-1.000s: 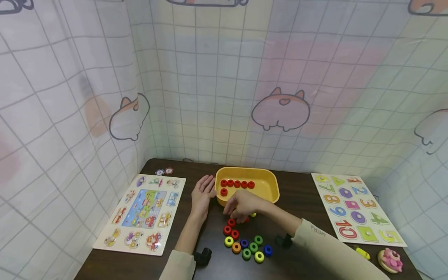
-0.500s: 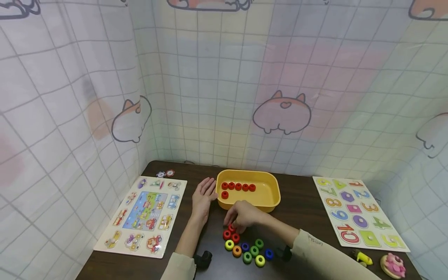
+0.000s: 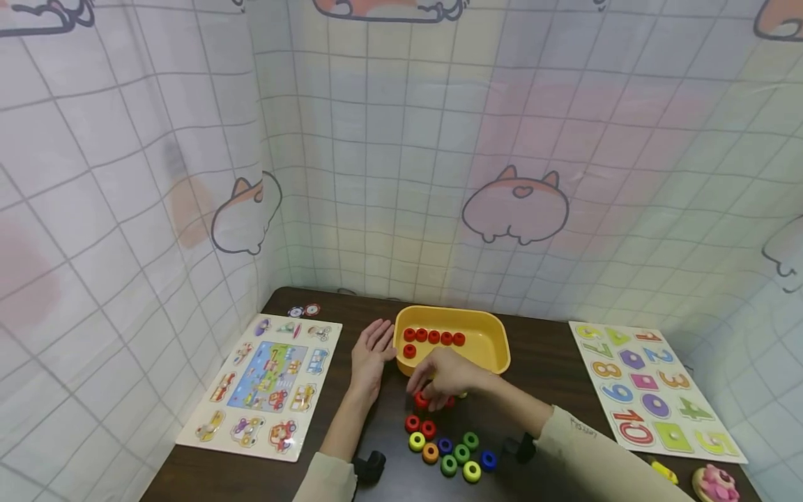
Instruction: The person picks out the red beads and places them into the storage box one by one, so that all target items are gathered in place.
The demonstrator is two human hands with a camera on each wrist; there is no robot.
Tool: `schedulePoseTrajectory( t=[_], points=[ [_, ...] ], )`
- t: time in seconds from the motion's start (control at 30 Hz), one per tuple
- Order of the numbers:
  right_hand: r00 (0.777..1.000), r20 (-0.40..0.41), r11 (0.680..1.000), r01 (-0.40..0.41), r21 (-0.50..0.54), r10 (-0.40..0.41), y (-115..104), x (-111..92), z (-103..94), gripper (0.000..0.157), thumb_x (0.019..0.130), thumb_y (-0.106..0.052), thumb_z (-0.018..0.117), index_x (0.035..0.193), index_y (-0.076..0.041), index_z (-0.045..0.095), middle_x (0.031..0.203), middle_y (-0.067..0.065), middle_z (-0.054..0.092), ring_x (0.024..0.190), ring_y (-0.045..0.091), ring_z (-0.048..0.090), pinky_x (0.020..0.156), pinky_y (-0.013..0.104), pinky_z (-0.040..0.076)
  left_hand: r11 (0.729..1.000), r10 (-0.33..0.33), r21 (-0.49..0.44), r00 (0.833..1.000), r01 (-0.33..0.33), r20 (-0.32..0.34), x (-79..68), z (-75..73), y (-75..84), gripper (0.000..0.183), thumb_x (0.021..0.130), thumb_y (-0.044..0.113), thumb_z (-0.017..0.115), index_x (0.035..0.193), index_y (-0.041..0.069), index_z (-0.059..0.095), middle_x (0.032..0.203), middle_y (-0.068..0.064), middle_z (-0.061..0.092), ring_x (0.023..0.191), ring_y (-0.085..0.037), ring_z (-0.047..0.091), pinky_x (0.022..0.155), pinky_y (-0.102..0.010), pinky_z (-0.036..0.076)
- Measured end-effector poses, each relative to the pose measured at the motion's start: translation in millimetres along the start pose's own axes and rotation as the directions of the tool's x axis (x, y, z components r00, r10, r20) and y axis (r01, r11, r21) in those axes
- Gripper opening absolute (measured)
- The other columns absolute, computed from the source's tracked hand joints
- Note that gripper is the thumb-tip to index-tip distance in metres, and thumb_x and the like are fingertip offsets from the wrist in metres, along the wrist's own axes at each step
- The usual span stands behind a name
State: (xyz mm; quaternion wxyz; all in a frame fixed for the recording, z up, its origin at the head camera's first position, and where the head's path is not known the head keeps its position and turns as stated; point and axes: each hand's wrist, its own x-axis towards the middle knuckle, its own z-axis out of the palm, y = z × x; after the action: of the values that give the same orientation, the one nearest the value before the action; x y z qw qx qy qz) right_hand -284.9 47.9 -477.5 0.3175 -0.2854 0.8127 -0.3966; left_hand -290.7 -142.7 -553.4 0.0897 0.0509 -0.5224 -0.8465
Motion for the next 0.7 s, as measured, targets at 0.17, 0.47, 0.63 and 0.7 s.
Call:
schedulePoseTrajectory(
  t=[0.17,0.47,0.63,0.7],
  points=[
    [1.0,0.023,0.998,0.012,0.069,-0.014,-13,4,-28.7,0.02,0.087,0.005,0.065,0.105,-0.001,0.073,0.098,0.015,0.073,0.073,0.038,0.071,0.068,0.053,0.059,1.0,-0.004,0.005,1.0,0.004,0.0,0.1,-0.3,0.0,0.073,0.08,-0.023,0.057,0.144,0.007,0.04,0.145,-0.014,0.048,0.133,-0.025,0.049,0.104,-0.031,0.045],
    [0.995,-0.039,0.991,-0.084,0.102,0.088,-16,37,-77.0,0.025,0.088,0.006,0.063,0.113,0.005,0.069,0.102,0.018,0.072,0.078,0.038,0.072,0.073,0.052,0.059,1.0,-0.009,-0.021,1.0,0.009,0.004,1.5,-2.7,0.7,0.072,0.081,-0.023,0.056,0.144,0.009,0.04,0.146,-0.014,0.046,0.134,-0.024,0.047,0.107,-0.032,0.043],
    [0.985,-0.066,0.984,-0.155,0.091,0.161,2,60,-82.7,0.027,0.088,0.005,0.063,0.114,0.004,0.069,0.1,0.016,0.073,0.077,0.036,0.072,0.076,0.054,0.057,0.999,-0.02,-0.027,1.0,0.02,0.011,1.5,-2.2,0.3,0.073,0.081,-0.024,0.056,0.144,0.008,0.039,0.147,-0.015,0.045,0.134,-0.025,0.046,0.107,-0.033,0.042],
    [0.981,-0.087,0.983,-0.17,0.07,0.176,10,67,-80.7,0.027,0.087,0.007,0.063,0.112,0.002,0.07,0.099,0.015,0.073,0.076,0.036,0.072,0.076,0.054,0.057,0.999,-0.028,-0.026,1.0,0.028,0.006,1.0,-1.6,0.3,0.073,0.08,-0.025,0.056,0.144,0.008,0.04,0.146,-0.014,0.046,0.134,-0.025,0.047,0.107,-0.032,0.043]
  ],
)
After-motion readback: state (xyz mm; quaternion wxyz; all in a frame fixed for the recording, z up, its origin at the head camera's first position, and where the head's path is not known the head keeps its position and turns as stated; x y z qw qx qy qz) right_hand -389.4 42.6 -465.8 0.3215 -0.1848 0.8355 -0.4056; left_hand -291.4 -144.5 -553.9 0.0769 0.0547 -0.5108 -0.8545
